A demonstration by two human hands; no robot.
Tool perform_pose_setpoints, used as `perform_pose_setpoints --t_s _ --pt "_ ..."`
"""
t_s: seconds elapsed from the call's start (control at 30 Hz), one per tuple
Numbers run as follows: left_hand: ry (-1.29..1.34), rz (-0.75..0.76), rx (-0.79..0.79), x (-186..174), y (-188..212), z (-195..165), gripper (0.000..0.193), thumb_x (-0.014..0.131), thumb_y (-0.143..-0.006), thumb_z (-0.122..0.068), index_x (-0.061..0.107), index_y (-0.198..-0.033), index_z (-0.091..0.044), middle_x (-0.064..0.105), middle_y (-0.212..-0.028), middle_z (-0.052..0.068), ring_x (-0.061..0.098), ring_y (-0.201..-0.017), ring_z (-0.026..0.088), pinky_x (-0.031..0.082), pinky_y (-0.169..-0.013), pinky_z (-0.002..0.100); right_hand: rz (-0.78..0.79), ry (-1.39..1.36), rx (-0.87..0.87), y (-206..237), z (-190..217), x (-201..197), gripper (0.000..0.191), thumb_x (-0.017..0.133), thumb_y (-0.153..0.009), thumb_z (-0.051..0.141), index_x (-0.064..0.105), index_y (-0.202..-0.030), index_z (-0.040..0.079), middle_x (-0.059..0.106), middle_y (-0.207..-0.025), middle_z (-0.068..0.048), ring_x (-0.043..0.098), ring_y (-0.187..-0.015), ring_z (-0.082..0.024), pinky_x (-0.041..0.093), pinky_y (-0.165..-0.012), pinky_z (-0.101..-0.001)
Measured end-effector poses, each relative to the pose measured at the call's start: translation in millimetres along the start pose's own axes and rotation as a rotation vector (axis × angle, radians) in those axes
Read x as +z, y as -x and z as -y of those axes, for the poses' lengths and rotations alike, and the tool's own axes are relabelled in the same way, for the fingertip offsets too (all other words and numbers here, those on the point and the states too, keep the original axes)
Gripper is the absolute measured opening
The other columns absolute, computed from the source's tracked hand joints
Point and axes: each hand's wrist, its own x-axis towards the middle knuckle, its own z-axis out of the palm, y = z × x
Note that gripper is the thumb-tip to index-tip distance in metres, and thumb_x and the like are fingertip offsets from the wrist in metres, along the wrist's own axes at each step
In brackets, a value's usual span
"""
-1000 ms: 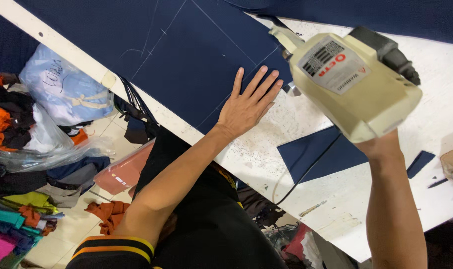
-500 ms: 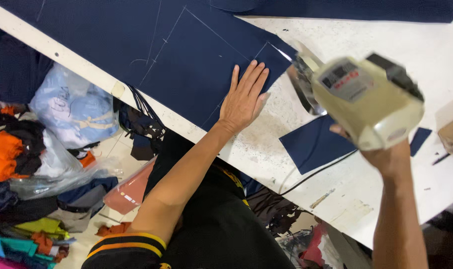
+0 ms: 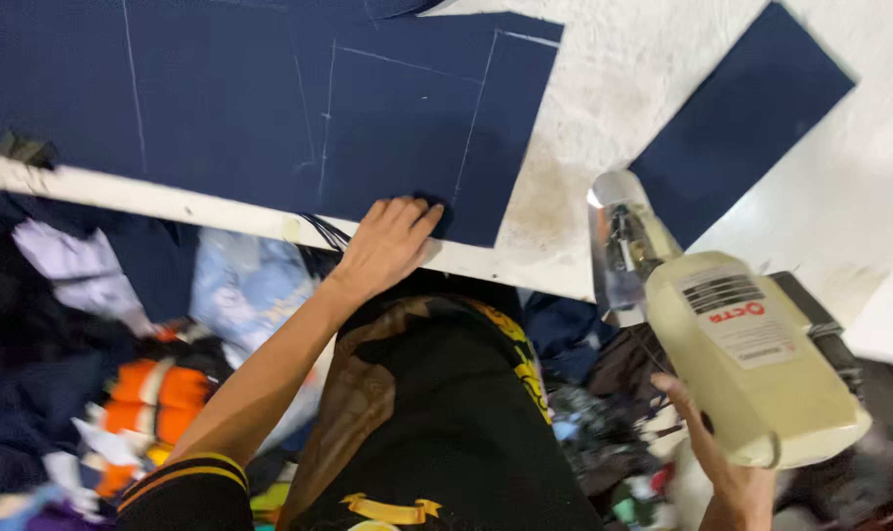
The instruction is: The person uses a handheld electric rotary cutter to cut a large piece of dark blue fabric laid on a white table. They follow white chalk lines, repeatedly repositioning the fabric and cutting off strips and rectangular pieces. The cut pieces accumulate on the table as the task continues.
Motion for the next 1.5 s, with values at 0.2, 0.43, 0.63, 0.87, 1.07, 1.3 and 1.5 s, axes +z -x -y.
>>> perform_pose_setpoints --t_s 0.2,0.43,0.63,0.87,1.07,1.3,1.5 --pt "-0.554 0.052 0.274 10 12 15 0.051 0.059 -0.091 -0.019 0.056 -0.139 -0.003 0.06 -0.129 0.01 0.055 -0.122 0.025 0.046 -0.1 0.039 0.066 -0.231 0.433 89 75 80 0.029 0.084 -0.085 0.026 0.076 -0.099 0.001 0.075 -0.087 -0.009 0.066 -0.075 -0.022 0.054 -0.073 -0.0356" --pt "-0.436 0.048 0.45 26 1 49 0.046 0.063 -0.089 -0.014 0.06 -0.132 0.004 0.061 -0.123 0.014 0.058 -0.112 0.024 0.053 -0.089 0.031 0.011 -0.488 0.57 135 149 174 0.03 0.083 -0.084 0.022 0.078 -0.109 0.007 0.079 -0.099 -0.007 0.073 -0.084 -0.02 0.057 -0.076 -0.0336" --pt "-0.356 0.031 0.482 22 -5 62 0.048 0.066 -0.084 -0.009 0.063 -0.13 0.004 0.061 -0.118 0.01 0.058 -0.107 0.021 0.053 -0.088 0.029 -0.075 -0.547 0.502 163 167 256 0.028 0.074 -0.089 0.018 0.074 -0.114 0.007 0.075 -0.108 -0.009 0.07 -0.096 -0.023 0.055 -0.084 -0.0361" --pt "-0.072 0.08 0.458 9 -9 66 0.047 0.069 -0.098 -0.022 0.059 -0.136 0.003 0.06 -0.128 0.015 0.055 -0.12 0.03 0.045 -0.101 0.043 -0.118 -0.699 0.513 200 152 339 0.027 0.063 -0.095 0.014 0.07 -0.121 0.006 0.071 -0.12 -0.011 0.067 -0.11 -0.027 0.052 -0.094 -0.039" --pt "-0.214 -0.003 0.338 3 -59 100 0.069 0.066 -0.107 -0.03 0.036 -0.161 0.0 0.034 -0.167 0.017 0.025 -0.156 0.035 0.013 -0.128 0.057 -0.116 -0.546 0.512 165 176 327 0.025 0.064 -0.096 0.013 0.069 -0.118 0.003 0.072 -0.109 -0.016 0.067 -0.1 -0.033 0.052 -0.086 -0.0418" --pt "-0.251 0.04 0.263 11 -83 115 0.07 0.06 -0.115 -0.042 0.031 -0.168 -0.009 0.031 -0.169 0.013 0.022 -0.156 0.033 0.009 -0.123 0.068 -0.118 -0.219 0.385 116 203 283 0.019 0.068 -0.096 0.011 0.073 -0.111 0.001 0.073 -0.103 -0.018 0.069 -0.093 -0.037 0.054 -0.079 -0.046" --pt "-0.262 0.062 0.251 19 -81 119 0.069 0.058 -0.116 -0.043 0.029 -0.169 -0.011 0.03 -0.17 0.012 0.021 -0.157 0.033 0.009 -0.123 0.069 -0.152 -0.21 0.354 105 211 275 0.016 0.069 -0.096 0.01 0.074 -0.109 0.001 0.074 -0.099 -0.016 0.07 -0.088 -0.036 0.055 -0.075 -0.0462"
